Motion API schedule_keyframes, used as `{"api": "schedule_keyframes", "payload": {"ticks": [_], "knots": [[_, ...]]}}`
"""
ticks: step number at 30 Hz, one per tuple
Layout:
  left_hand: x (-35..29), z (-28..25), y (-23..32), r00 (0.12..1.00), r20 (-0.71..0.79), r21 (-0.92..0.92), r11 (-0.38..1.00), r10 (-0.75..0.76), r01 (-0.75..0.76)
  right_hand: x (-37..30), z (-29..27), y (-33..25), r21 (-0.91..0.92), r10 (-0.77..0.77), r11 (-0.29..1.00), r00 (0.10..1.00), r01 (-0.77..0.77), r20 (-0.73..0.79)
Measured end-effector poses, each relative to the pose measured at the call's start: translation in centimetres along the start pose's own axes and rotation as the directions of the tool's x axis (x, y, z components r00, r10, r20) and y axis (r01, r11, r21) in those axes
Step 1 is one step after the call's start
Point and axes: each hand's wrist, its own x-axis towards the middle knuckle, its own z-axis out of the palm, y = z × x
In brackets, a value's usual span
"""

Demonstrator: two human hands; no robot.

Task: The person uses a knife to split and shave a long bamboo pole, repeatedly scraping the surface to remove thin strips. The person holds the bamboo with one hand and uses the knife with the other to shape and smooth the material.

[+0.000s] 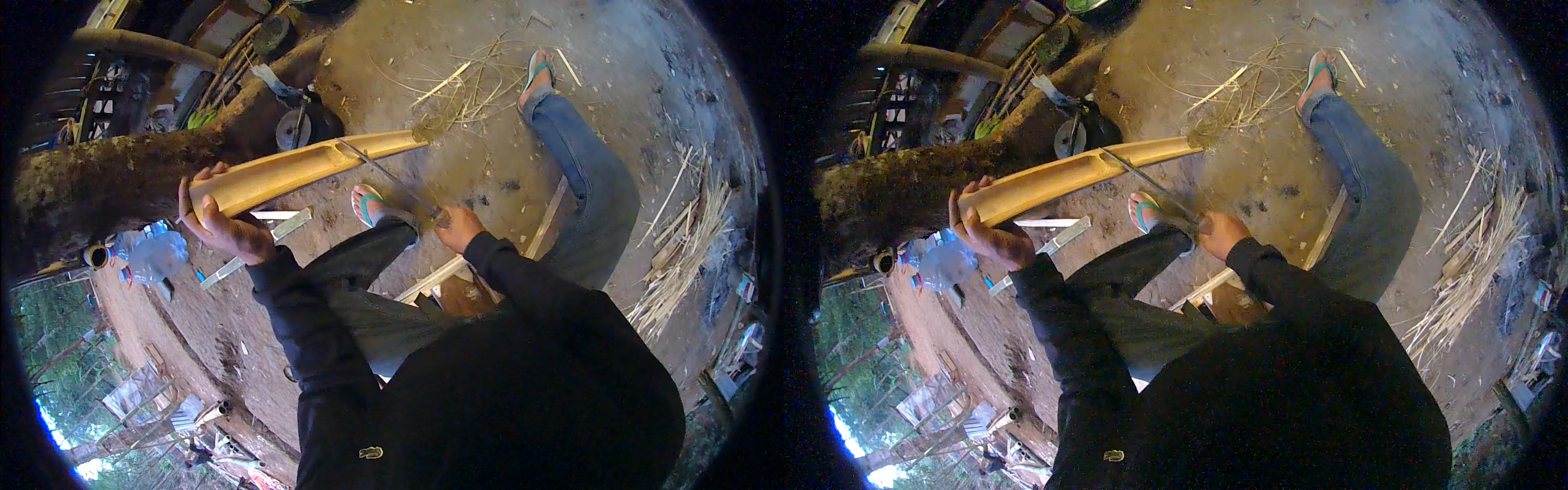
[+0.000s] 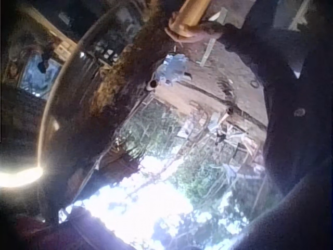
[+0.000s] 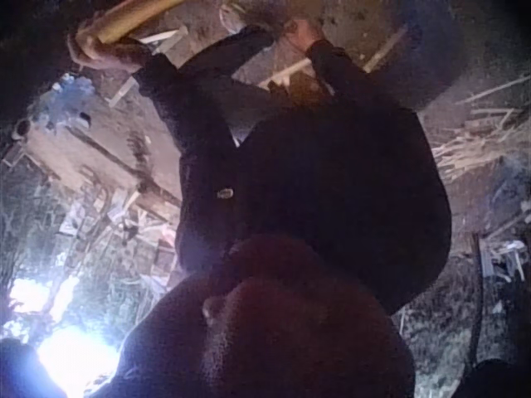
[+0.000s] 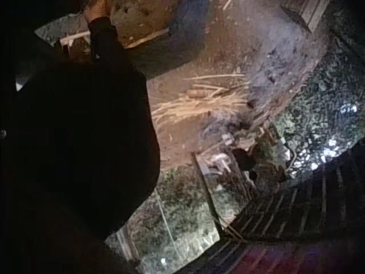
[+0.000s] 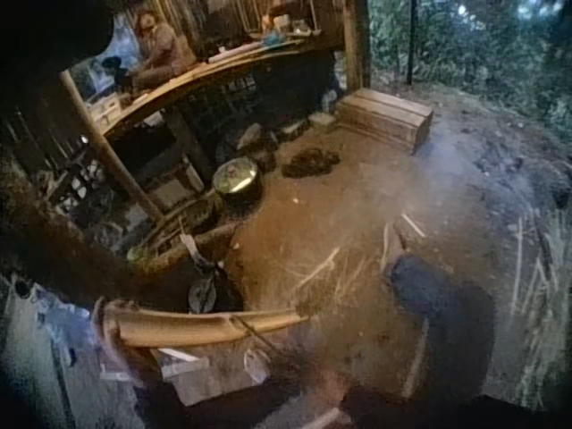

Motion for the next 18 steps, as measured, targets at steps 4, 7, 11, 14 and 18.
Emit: {"api": "schedule_keyframes", "payload": {"ticks": [4, 7, 11, 14, 18], "knots": [[0.1, 0.2, -0.1, 0.998, -0.039, -0.038, 0.998, -0.046, 0.044, 0.0, -0.5, 0.2, -0.068, -0.070, 0.995, 0.995, 0.075, 0.073], [0.1, 0.2, -0.2, 1.000, 0.022, -0.038, 0.999, 0.007, -0.006, -0.6, -1.1, 0.1, -0.074, -0.026, 0.997, 0.995, 0.033, 0.093], [0.0, 0.4, -0.2, 0.999, 0.029, -0.027, 0.999, 0.028, -0.028, -1.1, -1.6, 0.3, -0.026, -0.010, 1.000, 0.998, 0.012, 0.061], [0.0, 0.4, -0.3, 0.999, 0.028, -0.008, 1.000, 0.025, -0.025, -1.0, -1.1, 0.7, -0.065, 0.052, 0.997, 0.996, -0.047, 0.072], [0.2, 0.6, -0.3, 0.999, 0.013, 0.020, 0.999, 0.043, -0.043, -0.9, -0.9, 1.5, -0.067, -0.024, 0.997, 1.000, 0.023, -0.012]]}}
